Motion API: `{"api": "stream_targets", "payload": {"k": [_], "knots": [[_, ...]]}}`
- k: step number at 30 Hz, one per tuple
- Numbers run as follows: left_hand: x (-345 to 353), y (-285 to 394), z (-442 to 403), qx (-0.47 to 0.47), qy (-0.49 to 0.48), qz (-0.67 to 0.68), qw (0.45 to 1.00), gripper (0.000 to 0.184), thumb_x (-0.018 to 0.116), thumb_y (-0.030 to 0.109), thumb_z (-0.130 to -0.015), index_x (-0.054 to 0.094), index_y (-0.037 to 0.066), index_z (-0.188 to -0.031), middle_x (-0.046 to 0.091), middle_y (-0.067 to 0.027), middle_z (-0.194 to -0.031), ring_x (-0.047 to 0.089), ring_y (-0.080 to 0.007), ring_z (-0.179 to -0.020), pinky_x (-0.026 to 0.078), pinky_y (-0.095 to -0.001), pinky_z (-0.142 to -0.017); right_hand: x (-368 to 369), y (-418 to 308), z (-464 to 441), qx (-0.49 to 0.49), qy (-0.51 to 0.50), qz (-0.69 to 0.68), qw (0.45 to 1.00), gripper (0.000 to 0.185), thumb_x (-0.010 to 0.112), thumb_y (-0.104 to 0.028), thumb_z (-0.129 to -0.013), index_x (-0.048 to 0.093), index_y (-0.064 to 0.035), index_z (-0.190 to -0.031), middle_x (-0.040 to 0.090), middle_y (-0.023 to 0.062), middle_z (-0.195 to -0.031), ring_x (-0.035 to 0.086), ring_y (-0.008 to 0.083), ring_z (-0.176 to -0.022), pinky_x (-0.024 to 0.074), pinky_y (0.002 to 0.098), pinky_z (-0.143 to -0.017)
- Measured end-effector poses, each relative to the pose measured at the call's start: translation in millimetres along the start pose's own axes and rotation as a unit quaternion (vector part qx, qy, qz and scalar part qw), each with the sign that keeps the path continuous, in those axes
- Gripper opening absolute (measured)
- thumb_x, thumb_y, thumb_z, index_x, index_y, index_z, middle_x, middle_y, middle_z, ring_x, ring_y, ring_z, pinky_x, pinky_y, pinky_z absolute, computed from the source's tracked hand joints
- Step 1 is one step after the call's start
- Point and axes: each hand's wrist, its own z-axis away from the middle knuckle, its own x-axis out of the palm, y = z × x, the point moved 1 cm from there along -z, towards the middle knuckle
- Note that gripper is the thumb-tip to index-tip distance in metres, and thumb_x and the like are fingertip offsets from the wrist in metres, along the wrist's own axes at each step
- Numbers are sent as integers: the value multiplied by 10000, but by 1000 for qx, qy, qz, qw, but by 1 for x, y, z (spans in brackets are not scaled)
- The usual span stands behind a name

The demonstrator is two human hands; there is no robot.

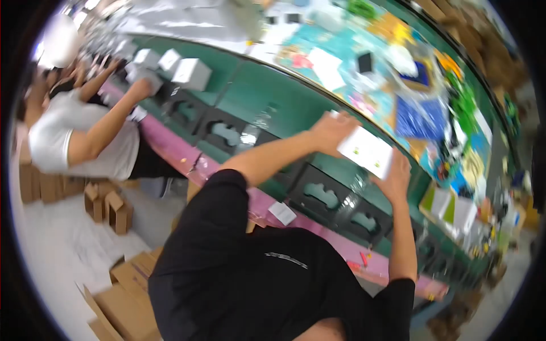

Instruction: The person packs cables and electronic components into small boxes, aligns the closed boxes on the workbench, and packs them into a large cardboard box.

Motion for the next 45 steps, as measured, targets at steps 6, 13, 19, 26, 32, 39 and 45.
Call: {"api": "stream_targets", "payload": {"k": [6, 13, 19, 26, 32, 39, 45], "knots": [[11, -12, -2, 39, 106, 96, 989, 1212, 799, 568, -600, 165, 82, -1511, 224, -196, -1537, 215, -379, -1412, 289, -623, -1033, -16, 23, -11, -5, -112, -7, 994, 1180, 908, -226, -465, 269, -8, -1433, 408, 189, -1380, 364, 390, -1274, 343, 468, -1063], [-74, -246, 133, -428, 354, -147, 818, 945, 829, 365, -669, 368, 33, -1424, 410, -242, -1417, 332, -417, -1347, 358, -514, -1041, -10, 19, -6, 17, -101, 23, 994, 1120, 888, -189, -479, 293, -15, -1411, 403, 179, -1373, 366, 394, -1252, 330, 446, -1079], [-107, -342, 238, -445, -64, -238, 861, 1129, 659, -72, -643, 97, 334, -1533, 63, -68, -1611, 192, -395, -1437, 313, -606, -1072, -14, 17, -6, 23, -109, 24, 994, 1118, 865, -146, -471, 277, -16, -1413, 380, 181, -1381, 348, 397, -1262, 318, 452, -1075], [-129, -347, 229, -371, -60, -245, 894, 1148, 766, 47, -602, 126, 267, -1529, 349, -62, -1500, 363, -369, -1333, 276, -594, -1102, -10, 29, -1, 21, -110, 56, 992, 1089, 871, -211, -478, 315, -2, -1391, 415, 202, -1363, 369, 414, -1254, 304, 479, -1088], [-98, -218, 131, -219, 6, -107, 970, 998, 721, -18, -633, 230, 148, -1485, 396, -76, -1441, 350, -372, -1324, 389, -555, -1028, -14, 33, 1, 28, -107, 38, 993, 1089, 879, -203, -499, 302, -44, -1408, 389, 192, -1390, 353, 414, -1282, 314, 465, -1098], [-36, -64, 32, 10, -32, -8, 999, 1017, 705, -18, -608, 199, 34, -1488, 365, -162, -1418, 336, -404, -1324, 428, -489, -995, -22, 32, 5, 46, -115, 22, 992, 1101, 880, -243, -510, 289, -56, -1420, 373, 155, -1415, 347, 399, -1295, 332, 456, -1093], [-30, -32, 8, -3, -98, 11, 995, 1232, 901, 238, -515, 179, 134, -1509, 355, -119, -1434, 332, -354, -1330, 427, -547, -973, -24, 39, 12, 48, -111, 14, 993, 1113, 880, -287, -515, 287, -61, -1429, 349, 148, -1440, 337, 387, -1313, 347, 473, -1082]]}}
